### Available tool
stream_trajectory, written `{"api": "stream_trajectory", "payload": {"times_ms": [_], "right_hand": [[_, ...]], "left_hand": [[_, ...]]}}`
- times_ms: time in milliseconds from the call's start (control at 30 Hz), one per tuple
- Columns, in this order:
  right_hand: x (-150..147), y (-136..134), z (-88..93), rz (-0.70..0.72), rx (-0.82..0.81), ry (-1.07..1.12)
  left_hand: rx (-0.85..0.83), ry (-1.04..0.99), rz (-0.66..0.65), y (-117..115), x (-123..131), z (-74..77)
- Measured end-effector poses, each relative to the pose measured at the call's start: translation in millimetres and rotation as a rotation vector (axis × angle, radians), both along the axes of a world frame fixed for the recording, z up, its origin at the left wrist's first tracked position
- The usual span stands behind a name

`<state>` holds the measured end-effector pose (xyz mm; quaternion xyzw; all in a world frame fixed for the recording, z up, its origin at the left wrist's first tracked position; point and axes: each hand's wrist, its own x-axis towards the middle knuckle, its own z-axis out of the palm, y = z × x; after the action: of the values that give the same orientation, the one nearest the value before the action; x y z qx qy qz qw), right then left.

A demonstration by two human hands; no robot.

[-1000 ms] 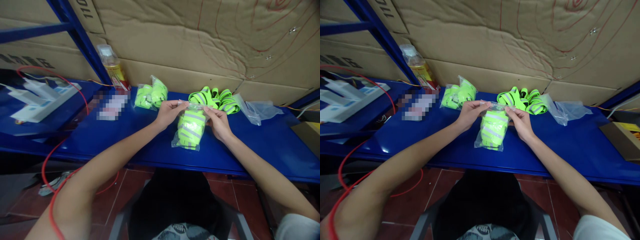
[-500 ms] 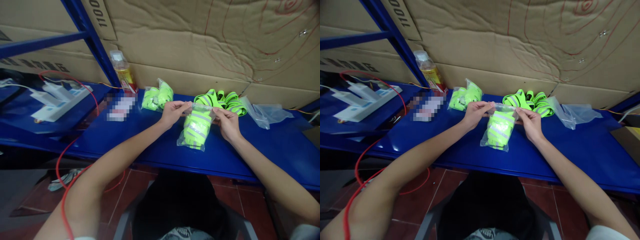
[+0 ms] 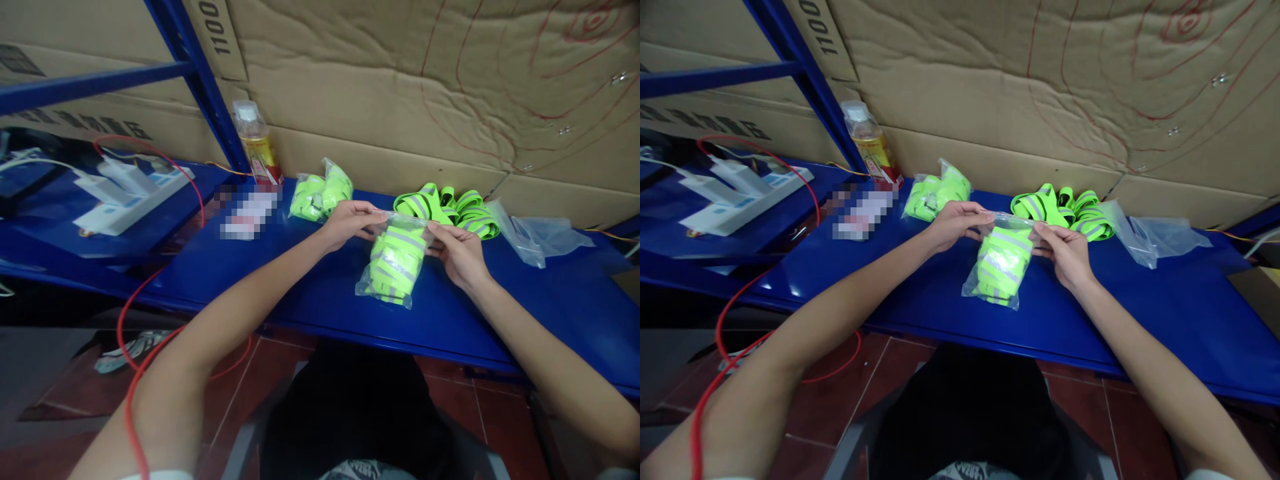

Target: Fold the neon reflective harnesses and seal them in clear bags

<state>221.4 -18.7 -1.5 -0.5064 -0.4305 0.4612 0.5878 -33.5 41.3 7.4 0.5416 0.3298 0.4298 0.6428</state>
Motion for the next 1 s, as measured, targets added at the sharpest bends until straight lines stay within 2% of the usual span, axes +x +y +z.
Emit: {"api": "stream_trajectory", "payload": {"times_ms": [167,333,533,733,1000], "right_hand": [[0,0,5.9,0.019,-0.043,0.055],[2,0,7.0,-0.018,-0.008,0.037],[4,0,6.7,0.031,0.048,0.017],[1,-3,8.8,0.073,0.064,0.005],[-8,-5,-0.8,0.185,-0.068,0.000]], "left_hand": [[-0.091,-0.020,0.030,4,1,-1.3],[-0.041,-0.050,0.041,1,-1,1.0],[-0.007,-0.025,0.046,0,-3,4.8],[-0.076,0.041,-0.126,7,-10,10.2],[0.038,0.188,-0.232,7,-17,11.7]]}}
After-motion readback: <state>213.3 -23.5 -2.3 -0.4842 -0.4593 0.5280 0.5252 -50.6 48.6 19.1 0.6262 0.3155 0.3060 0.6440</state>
